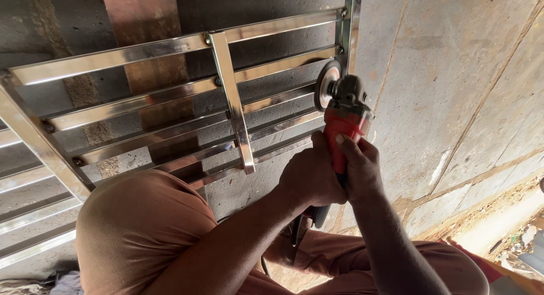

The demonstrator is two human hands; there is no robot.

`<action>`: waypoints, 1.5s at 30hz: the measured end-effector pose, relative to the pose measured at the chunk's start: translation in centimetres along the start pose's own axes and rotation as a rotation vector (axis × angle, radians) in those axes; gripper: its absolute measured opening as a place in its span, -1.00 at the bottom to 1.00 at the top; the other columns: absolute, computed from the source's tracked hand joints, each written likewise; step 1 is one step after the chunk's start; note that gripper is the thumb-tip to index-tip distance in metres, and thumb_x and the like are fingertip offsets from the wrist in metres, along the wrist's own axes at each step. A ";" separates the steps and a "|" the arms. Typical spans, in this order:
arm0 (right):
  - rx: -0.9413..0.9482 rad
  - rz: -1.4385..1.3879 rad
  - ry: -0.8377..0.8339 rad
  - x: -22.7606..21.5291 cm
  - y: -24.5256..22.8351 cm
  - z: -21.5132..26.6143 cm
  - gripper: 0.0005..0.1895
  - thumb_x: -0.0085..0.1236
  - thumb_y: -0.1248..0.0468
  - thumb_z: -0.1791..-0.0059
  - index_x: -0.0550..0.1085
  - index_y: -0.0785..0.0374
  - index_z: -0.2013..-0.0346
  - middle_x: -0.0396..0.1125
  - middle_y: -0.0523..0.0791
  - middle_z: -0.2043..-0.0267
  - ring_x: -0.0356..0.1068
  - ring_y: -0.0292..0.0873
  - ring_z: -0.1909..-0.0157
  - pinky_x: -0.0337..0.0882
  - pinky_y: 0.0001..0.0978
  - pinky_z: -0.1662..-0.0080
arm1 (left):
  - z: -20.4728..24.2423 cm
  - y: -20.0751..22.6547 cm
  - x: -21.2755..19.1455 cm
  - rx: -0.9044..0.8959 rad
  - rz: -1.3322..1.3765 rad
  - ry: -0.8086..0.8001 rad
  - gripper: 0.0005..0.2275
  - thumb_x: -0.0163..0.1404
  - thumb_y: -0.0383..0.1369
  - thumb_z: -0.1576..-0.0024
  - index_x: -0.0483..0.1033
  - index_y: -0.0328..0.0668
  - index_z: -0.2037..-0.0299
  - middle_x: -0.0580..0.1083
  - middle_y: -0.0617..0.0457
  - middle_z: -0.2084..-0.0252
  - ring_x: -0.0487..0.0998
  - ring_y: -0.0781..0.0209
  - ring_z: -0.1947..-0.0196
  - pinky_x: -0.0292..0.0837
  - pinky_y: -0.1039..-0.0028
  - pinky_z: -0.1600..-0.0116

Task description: The person uses an angle grinder to smooth the edges of a metal frame. They reposition the frame to access different sections and continue grinding along the bars.

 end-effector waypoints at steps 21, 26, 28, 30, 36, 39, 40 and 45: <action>0.021 -0.115 -0.082 -2.3 1.1 2.4 -0.43 0.30 0.16 0.04 0.40 0.50 -0.11 0.43 0.03 0.07 0.50 -0.14 0.09 0.59 -0.33 0.08 | 2.1 1.3 3.2 0.046 0.080 0.048 -0.34 0.20 -0.20 0.04 0.07 -0.58 -0.02 0.49 -0.28 0.42 0.65 -0.15 0.50 0.67 0.26 0.41; -0.030 -0.036 -0.072 -0.6 -1.9 0.1 -0.42 0.30 0.15 0.06 0.40 0.53 -0.10 0.44 0.05 0.09 0.51 -0.13 0.12 0.60 -0.35 0.11 | 0.9 2.1 0.7 0.057 0.086 0.147 -0.22 0.17 -0.27 0.05 -0.05 -0.66 -0.21 0.50 -0.23 0.50 0.64 -0.14 0.56 0.65 0.25 0.47; -0.050 0.002 -0.067 0.2 -3.2 -1.1 -0.41 0.30 0.16 0.07 0.41 0.55 -0.10 0.45 0.05 0.11 0.51 -0.13 0.15 0.59 -0.36 0.14 | 0.3 2.3 -0.3 0.059 0.148 0.146 -0.21 0.12 -0.29 0.06 -0.08 -0.61 -0.27 0.53 -0.19 0.50 0.65 -0.10 0.57 0.67 0.28 0.47; -0.066 0.023 -0.084 1.1 -4.3 -2.1 -0.41 0.31 0.17 0.06 0.42 0.59 -0.09 0.44 0.05 0.13 0.51 -0.12 0.18 0.58 -0.36 0.16 | -0.3 2.4 -1.5 0.065 0.163 0.159 -0.12 0.13 -0.30 0.11 -0.17 -0.60 -0.34 0.54 -0.17 0.48 0.66 -0.07 0.55 0.69 0.31 0.44; -0.081 0.042 -0.066 2.5 -5.5 -3.5 -0.39 0.29 0.11 0.04 0.40 0.57 -0.08 0.43 0.04 0.17 0.52 -0.13 0.19 0.60 -0.34 0.16 | -1.5 2.3 -3.2 0.073 0.048 0.081 -0.15 0.21 -0.25 0.16 -0.04 -0.51 -0.27 0.57 -0.08 0.44 0.67 0.05 0.50 0.70 0.36 0.34; -0.083 0.051 -0.072 2.0 -5.1 -3.3 -0.39 0.28 0.10 0.01 0.39 0.58 -0.09 0.43 0.04 0.17 0.51 -0.14 0.20 0.58 -0.36 0.17 | -1.3 2.1 -3.1 0.059 0.080 0.076 0.04 0.20 -0.28 0.19 -0.30 -0.56 -0.40 0.55 -0.11 0.45 0.66 -0.01 0.52 0.69 0.34 0.36; -0.066 0.014 -0.099 1.9 -4.8 -3.1 -0.39 0.28 0.10 -0.01 0.38 0.59 -0.10 0.43 0.04 0.16 0.50 -0.14 0.20 0.58 -0.36 0.17 | -1.1 2.1 -3.0 0.058 0.083 0.068 0.05 0.20 -0.28 0.19 -0.31 -0.57 -0.40 0.55 -0.12 0.45 0.66 -0.01 0.52 0.69 0.34 0.36; -0.003 -0.078 -0.176 1.6 -3.9 -2.2 -0.42 0.21 0.11 -0.03 0.36 0.55 -0.14 0.43 0.03 0.13 0.51 -0.15 0.17 0.57 -0.36 0.14 | -0.1 2.6 -2.7 0.092 0.146 0.085 0.15 0.23 -0.28 0.20 -0.49 -0.60 -0.42 0.51 -0.19 0.38 0.66 -0.06 0.50 0.71 0.32 0.40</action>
Point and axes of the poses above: each hand's wrist, its own z-axis away from the middle knuckle, its own x-axis out of the palm, y = z × x, the point moved 7 cm from there along -z, towards the middle knuckle
